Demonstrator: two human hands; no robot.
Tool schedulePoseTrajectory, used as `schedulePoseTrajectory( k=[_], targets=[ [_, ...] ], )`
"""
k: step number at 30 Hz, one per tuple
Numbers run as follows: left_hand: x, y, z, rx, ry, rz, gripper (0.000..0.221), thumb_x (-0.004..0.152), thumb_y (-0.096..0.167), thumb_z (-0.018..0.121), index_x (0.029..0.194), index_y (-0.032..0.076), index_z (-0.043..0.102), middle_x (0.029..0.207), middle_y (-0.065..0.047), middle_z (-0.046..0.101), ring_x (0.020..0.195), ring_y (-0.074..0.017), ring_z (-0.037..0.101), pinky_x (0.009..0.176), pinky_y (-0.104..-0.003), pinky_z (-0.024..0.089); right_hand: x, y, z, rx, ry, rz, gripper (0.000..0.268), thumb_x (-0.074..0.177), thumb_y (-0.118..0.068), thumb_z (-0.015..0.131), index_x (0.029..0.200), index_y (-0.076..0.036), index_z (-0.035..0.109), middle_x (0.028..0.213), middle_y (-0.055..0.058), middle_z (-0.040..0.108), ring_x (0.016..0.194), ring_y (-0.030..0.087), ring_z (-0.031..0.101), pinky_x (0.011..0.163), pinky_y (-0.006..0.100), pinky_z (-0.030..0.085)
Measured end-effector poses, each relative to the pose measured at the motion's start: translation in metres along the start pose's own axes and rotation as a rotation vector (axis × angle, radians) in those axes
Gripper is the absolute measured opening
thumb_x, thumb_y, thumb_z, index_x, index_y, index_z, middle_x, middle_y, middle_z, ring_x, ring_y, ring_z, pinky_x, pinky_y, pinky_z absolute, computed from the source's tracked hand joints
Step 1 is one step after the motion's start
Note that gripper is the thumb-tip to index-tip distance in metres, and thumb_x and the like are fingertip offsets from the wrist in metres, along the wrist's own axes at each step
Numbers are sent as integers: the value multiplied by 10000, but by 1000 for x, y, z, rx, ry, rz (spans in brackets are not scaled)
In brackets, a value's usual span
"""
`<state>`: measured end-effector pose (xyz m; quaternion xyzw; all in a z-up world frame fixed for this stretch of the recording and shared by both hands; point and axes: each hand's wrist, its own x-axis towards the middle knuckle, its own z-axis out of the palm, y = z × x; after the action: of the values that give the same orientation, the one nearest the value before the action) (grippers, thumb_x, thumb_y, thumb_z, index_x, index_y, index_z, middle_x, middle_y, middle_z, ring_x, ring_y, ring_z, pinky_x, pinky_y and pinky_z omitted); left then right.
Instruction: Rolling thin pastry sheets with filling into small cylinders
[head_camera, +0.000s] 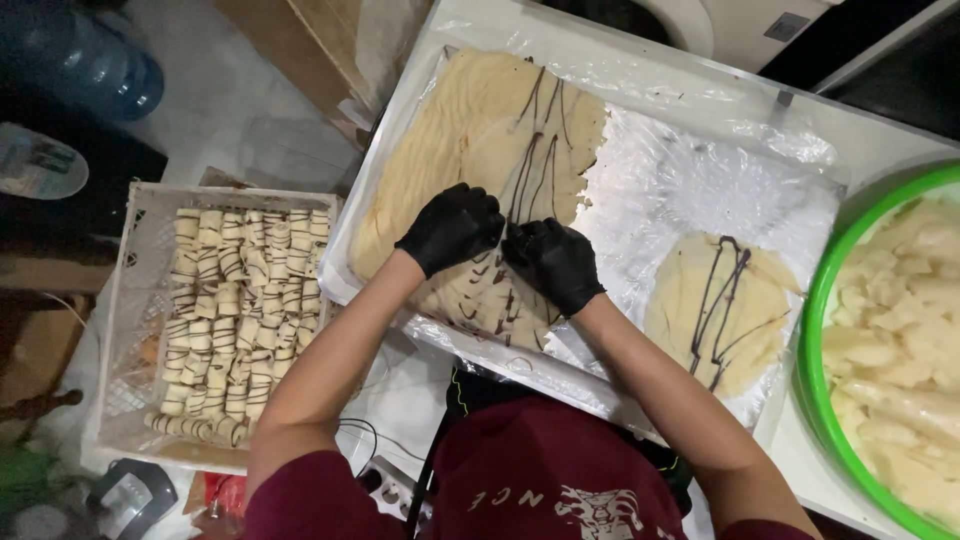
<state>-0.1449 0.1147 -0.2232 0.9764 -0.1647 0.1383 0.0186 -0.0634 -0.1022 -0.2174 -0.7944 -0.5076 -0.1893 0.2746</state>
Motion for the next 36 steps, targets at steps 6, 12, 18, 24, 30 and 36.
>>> schedulePoseTrajectory(
  k=[6, 12, 18, 24, 30, 36],
  targets=[
    [11, -2, -23, -273, -46, -165, 296, 955, 428, 676, 875, 156, 591, 856, -42, 616, 862, -263, 628, 842, -384, 500, -10, 3, 22, -28, 45, 54, 341, 910, -586, 702, 856, -251, 671, 750, -59, 631, 707, 181, 662, 623, 308, 525],
    [16, -3, -41, -392, -132, -228, 284, 962, 401, 678, 942, 119, 653, 958, -85, 686, 955, -337, 658, 910, -422, 525, -11, 11, 28, 11, -86, 120, 295, 905, -548, 686, 916, -254, 716, 857, -76, 685, 804, 170, 681, 665, 332, 542],
    [30, 0, -56, -397, -215, -367, 283, 923, 487, 693, 1063, 244, 658, 1063, -17, 641, 1040, -296, 633, 922, -453, 540, 10, 9, 2, 215, -131, 302, 354, 914, -544, 710, 992, -200, 745, 919, 4, 730, 896, 260, 694, 746, 380, 569],
    [15, -27, 15, -395, -276, -317, 209, 984, 483, 600, 1015, 284, 659, 1041, 74, 658, 1097, -198, 607, 973, -384, 519, 14, 11, -6, 420, -337, 562, 444, 739, -656, 832, 1081, -388, 741, 1051, -139, 726, 1027, 128, 689, 885, 307, 581],
    [33, -28, -18, -415, -251, -392, 297, 980, 454, 626, 1074, 182, 700, 1086, -45, 730, 1071, -286, 666, 976, -456, 543, 1, 37, 23, 433, -429, 584, 294, 887, -565, 741, 1123, -390, 738, 1156, -154, 697, 1150, 126, 650, 980, 341, 555],
    [50, -29, -45, -625, -277, -394, 302, 912, 461, 742, 1131, 254, 726, 1153, 60, 729, 1162, -192, 657, 1032, -380, 528, 28, 57, 7, 695, -379, 525, 306, 923, -398, 771, 1186, -242, 749, 1194, 5, 737, 1168, 260, 664, 1043, 443, 526]
  ],
)
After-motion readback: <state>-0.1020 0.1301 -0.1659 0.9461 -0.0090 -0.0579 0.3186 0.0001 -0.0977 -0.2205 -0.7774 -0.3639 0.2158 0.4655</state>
